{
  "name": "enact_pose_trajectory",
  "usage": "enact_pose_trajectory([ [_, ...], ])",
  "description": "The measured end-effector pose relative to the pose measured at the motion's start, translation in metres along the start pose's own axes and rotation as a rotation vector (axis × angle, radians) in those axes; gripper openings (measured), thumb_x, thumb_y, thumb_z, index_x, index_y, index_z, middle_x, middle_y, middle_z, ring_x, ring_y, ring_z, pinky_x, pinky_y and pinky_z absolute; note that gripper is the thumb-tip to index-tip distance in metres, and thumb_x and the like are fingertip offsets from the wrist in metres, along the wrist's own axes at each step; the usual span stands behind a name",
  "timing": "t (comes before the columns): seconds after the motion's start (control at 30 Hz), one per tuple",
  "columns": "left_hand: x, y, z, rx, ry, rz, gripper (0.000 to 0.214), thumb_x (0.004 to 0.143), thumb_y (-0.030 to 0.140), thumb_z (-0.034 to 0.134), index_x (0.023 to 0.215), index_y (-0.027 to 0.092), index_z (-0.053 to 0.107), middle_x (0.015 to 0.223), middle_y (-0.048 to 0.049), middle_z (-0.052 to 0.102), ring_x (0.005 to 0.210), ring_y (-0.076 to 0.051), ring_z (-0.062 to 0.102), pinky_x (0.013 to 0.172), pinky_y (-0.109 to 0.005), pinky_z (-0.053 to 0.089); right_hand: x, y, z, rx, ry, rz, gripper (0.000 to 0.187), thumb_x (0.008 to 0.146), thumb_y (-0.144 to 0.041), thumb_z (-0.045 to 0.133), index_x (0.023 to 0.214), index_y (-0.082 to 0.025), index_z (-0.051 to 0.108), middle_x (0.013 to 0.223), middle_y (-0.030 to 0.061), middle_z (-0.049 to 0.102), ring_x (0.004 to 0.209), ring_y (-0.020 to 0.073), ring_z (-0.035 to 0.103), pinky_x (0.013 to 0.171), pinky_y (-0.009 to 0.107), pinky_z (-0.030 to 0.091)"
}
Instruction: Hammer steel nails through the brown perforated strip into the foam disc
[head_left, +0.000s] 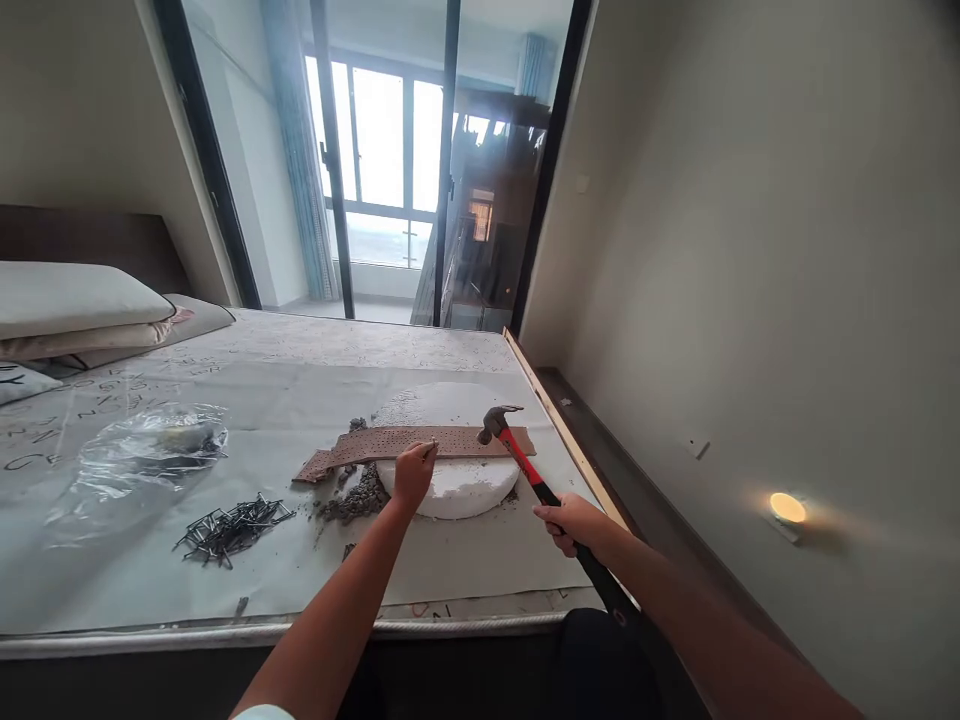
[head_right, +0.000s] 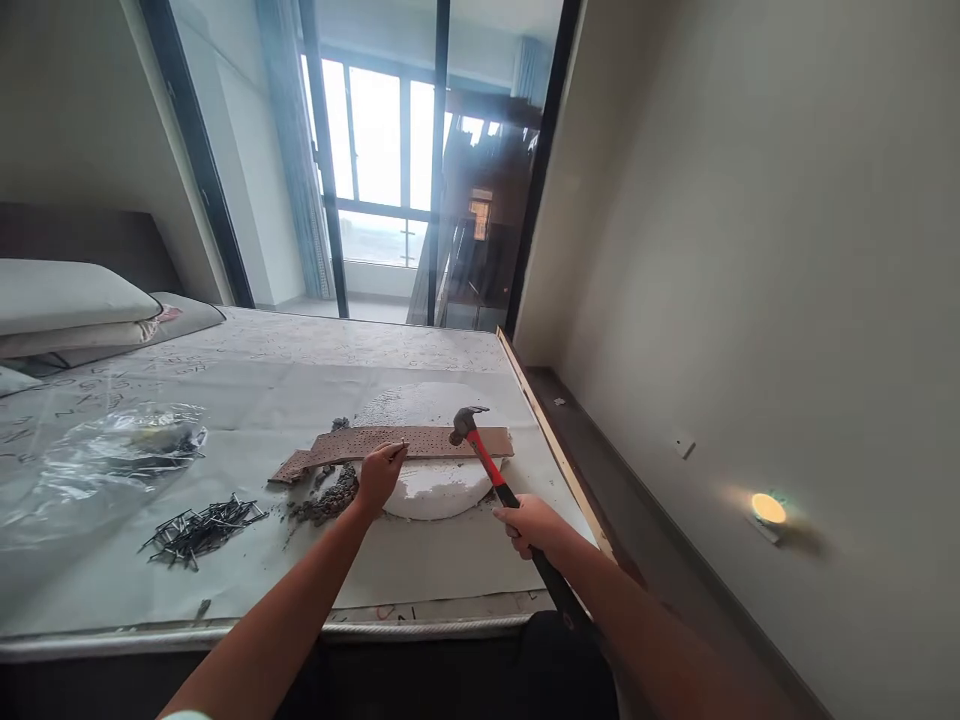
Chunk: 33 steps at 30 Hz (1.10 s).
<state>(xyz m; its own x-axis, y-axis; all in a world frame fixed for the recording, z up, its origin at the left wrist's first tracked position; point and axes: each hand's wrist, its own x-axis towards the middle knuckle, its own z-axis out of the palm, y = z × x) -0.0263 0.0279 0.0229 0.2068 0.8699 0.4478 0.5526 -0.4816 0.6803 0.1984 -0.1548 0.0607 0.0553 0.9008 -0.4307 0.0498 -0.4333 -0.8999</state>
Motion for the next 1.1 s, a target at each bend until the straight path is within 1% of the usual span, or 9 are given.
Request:
enact_pose_trajectory([
  [0.1, 0.012, -0.007, 0.011, 0.020, -0.041, -0.007, 0.028, 0.083, 0.029, 0.046, 0.094, 0.019, 0.070, 0.096, -0.0078, 0.069, 0.090, -0.019, 0.062, 0.081, -0.029, 0.046, 0.016, 0.002, -0.005, -0.026, -0.007, 0.003, 0.037, 0.070, -0.040, 0.062, 0.067, -0.022, 0.030, 0.045, -0.0115, 0.034, 0.031, 0.0024, 0.027, 0.033, 0.018, 0.019],
  [0.2, 0.022, -0.018, 0.028, 0.031, -0.074, -0.041, 0.024, 0.080, 0.028, 0.052, 0.095, 0.021, 0.070, 0.096, -0.0064, 0.070, 0.090, -0.020, 0.063, 0.083, -0.030, 0.047, 0.029, 0.005, -0.010, -0.046, -0.019, 0.018, 0.035, 0.071, -0.040, 0.060, 0.067, -0.022, 0.030, 0.044, -0.0116, 0.034, 0.030, 0.0027, 0.027, 0.032, 0.018, 0.021],
  [0.37, 0.041, -0.034, 0.061, -0.043, -0.110, -0.055, 0.021, 0.078, 0.030, 0.055, 0.085, 0.020, 0.072, 0.090, -0.0063, 0.072, 0.081, -0.019, 0.065, 0.075, -0.030, 0.049, 0.039, 0.005, -0.021, -0.108, -0.023, 0.067, 0.032, 0.071, -0.037, 0.059, 0.068, -0.022, 0.030, 0.044, -0.0117, 0.031, 0.031, 0.0028, 0.025, 0.032, 0.019, 0.018],
  [0.5, 0.051, -0.044, 0.079, -0.122, -0.097, -0.104, 0.021, 0.076, 0.032, 0.056, 0.082, 0.020, 0.072, 0.085, -0.0056, 0.072, 0.077, -0.019, 0.065, 0.070, -0.029, 0.049, 0.046, 0.003, -0.027, -0.084, -0.082, 0.083, 0.034, 0.072, -0.038, 0.059, 0.069, -0.022, 0.029, 0.047, -0.0114, 0.031, 0.033, 0.0023, 0.024, 0.034, 0.019, 0.019],
  [0.6, 0.053, -0.051, 0.086, -0.114, -0.083, -0.121, 0.019, 0.076, 0.032, 0.057, 0.080, 0.021, 0.072, 0.085, -0.0048, 0.072, 0.078, -0.019, 0.066, 0.070, -0.028, 0.049, 0.053, 0.003, -0.030, -0.098, -0.093, 0.086, 0.035, 0.071, -0.041, 0.059, 0.069, -0.022, 0.029, 0.045, -0.0120, 0.029, 0.031, 0.0024, 0.023, 0.033, 0.020, 0.017],
  [0.77, 0.051, -0.054, 0.092, -0.019, -0.086, -0.086, 0.016, 0.076, 0.029, 0.058, 0.078, 0.022, 0.073, 0.084, -0.0037, 0.072, 0.079, -0.019, 0.065, 0.074, -0.029, 0.047, 0.063, -0.001, -0.031, -0.143, -0.077, 0.091, 0.032, 0.070, -0.040, 0.059, 0.068, -0.022, 0.032, 0.044, -0.0112, 0.031, 0.031, 0.0035, 0.026, 0.033, 0.020, 0.017],
  [0.97, 0.051, -0.054, 0.095, 0.039, -0.100, -0.085, 0.016, 0.077, 0.029, 0.058, 0.078, 0.023, 0.072, 0.083, -0.0031, 0.072, 0.080, -0.017, 0.063, 0.075, -0.028, 0.045, 0.069, -0.018, -0.027, -0.104, -0.081, 0.143, 0.035, 0.068, -0.039, 0.061, 0.069, -0.022, 0.030, 0.044, -0.0122, 0.029, 0.032, 0.0027, 0.023, 0.034, 0.019, 0.015],
  [1.1, 0.051, -0.054, 0.095, 0.039, -0.093, -0.082, 0.017, 0.077, 0.029, 0.058, 0.079, 0.021, 0.072, 0.083, -0.0040, 0.072, 0.081, -0.018, 0.063, 0.074, -0.027, 0.044, 0.070, -0.024, -0.026, -0.102, -0.086, 0.127, 0.037, 0.066, -0.040, 0.064, 0.068, -0.022, 0.031, 0.044, -0.0124, 0.028, 0.033, 0.0022, 0.022, 0.035, 0.019, 0.015],
])
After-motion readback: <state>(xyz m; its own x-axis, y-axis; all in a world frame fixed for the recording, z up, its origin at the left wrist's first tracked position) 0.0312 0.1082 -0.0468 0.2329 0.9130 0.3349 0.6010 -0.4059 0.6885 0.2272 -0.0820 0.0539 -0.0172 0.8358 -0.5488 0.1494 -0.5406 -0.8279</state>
